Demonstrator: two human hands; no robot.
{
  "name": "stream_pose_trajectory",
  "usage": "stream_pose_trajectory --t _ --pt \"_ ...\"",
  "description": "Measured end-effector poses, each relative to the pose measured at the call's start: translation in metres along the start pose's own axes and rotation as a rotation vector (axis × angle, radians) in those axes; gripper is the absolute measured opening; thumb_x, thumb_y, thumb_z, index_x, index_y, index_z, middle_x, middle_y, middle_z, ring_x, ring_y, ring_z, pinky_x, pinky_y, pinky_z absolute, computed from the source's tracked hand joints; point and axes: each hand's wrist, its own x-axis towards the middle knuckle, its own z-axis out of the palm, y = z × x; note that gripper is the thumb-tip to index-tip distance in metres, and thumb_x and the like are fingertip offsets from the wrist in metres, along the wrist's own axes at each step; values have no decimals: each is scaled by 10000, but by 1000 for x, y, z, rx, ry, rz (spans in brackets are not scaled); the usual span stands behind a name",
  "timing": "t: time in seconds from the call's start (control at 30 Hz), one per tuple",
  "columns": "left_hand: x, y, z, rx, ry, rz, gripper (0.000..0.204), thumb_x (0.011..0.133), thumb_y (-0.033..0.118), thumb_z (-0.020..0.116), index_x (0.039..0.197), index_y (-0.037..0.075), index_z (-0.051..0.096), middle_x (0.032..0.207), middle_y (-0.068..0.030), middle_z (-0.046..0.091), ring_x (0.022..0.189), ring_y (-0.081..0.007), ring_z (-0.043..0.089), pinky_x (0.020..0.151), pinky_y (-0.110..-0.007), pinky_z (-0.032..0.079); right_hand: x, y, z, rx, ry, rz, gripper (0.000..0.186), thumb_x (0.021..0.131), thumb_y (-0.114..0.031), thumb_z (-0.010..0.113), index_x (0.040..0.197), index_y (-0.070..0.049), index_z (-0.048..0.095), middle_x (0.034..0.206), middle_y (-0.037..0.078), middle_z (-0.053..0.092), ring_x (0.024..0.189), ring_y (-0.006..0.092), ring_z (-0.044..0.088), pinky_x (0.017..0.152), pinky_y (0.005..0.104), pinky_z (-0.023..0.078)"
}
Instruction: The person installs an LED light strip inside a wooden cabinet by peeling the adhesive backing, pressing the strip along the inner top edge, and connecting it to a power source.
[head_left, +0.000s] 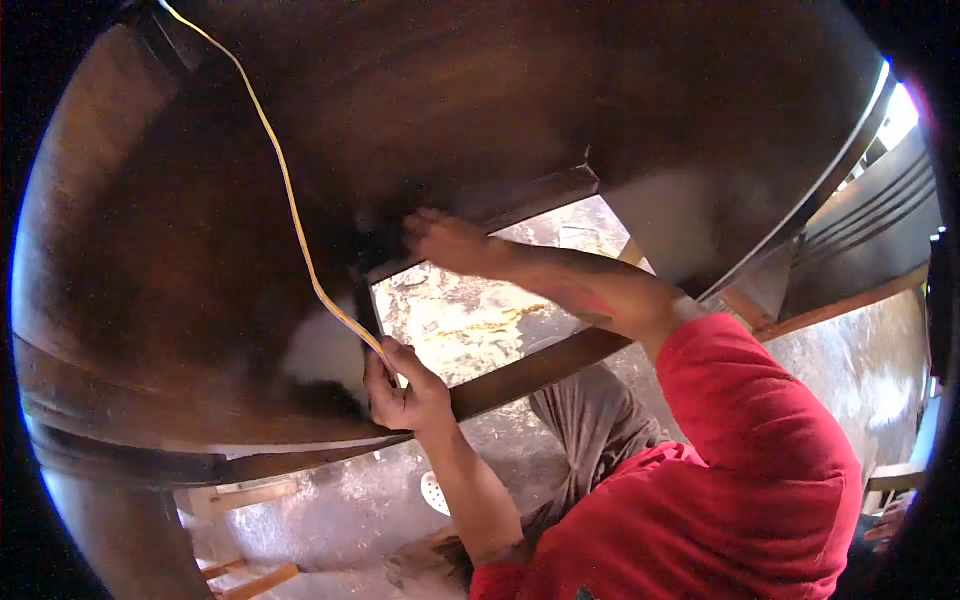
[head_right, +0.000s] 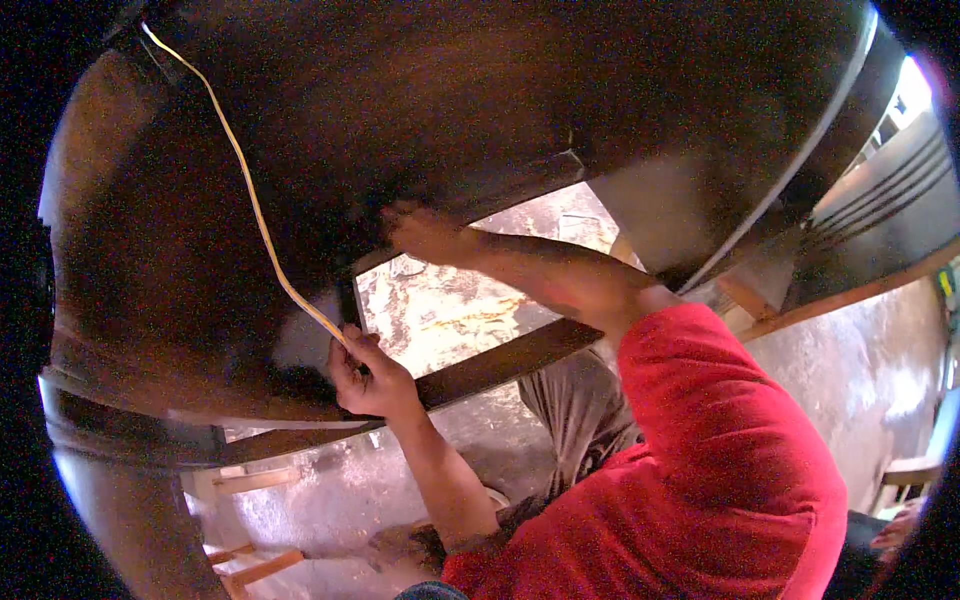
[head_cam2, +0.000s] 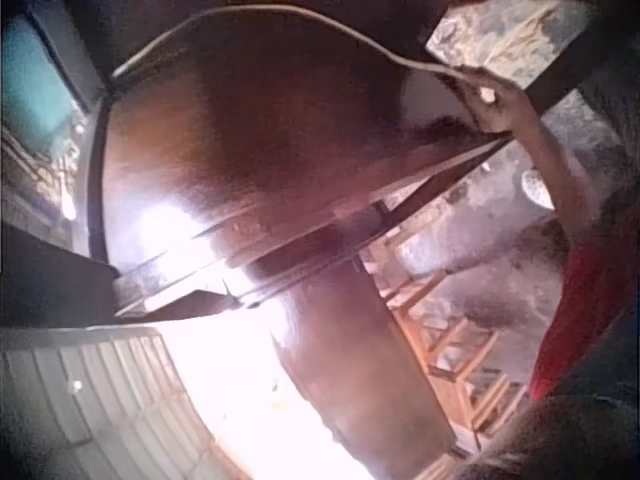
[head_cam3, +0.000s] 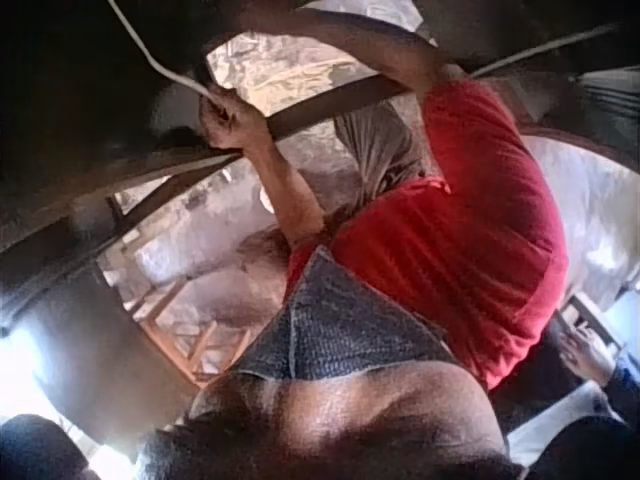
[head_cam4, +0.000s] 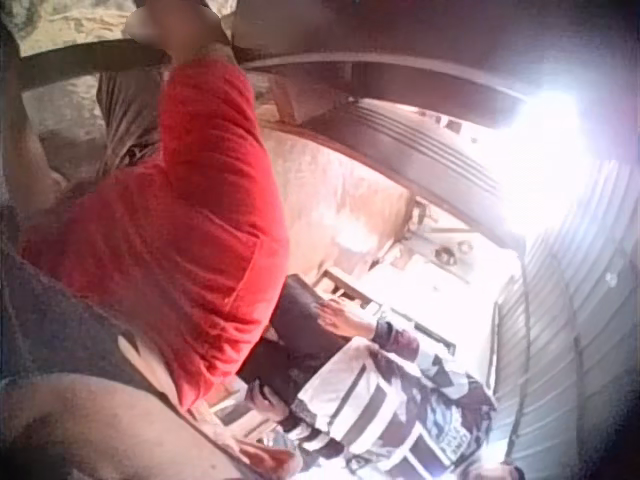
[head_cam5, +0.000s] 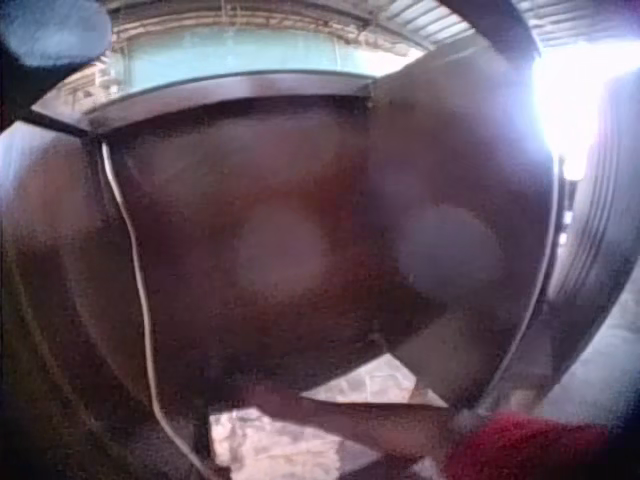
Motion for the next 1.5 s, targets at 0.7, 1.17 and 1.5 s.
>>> stream_pose_trajectory --t 0.7,1.17,1.5 --pt "9 -11 -2 -234 -4 -418 300 966 194 615 1023 -99 647 829 -134 683 756 -167 621 720 -298 506 -96 88 -125 -188 -685 1080 136 754 -124 629 821 -64 731 991 163 651 897 286 653 701 458 567" --pt "23 -13 3 3 -130 -49 173 933 100 624 956 -65 671 768 -126 645 703 -222 608 673 -323 491 -72 50 -78 180 -178 369 406 806 -139 636 1198 -33 636 1232 121 535 1174 309 460 1035 475 327" --pt "20 -19 9 -333 -315 -597 275 913 240 699 848 -27 697 832 -35 675 832 -115 613 750 -258 475 -60 53 -85 283 -4 318 311 817 -230 656 1074 -63 708 1180 179 593 1174 322 503 1022 493 350"
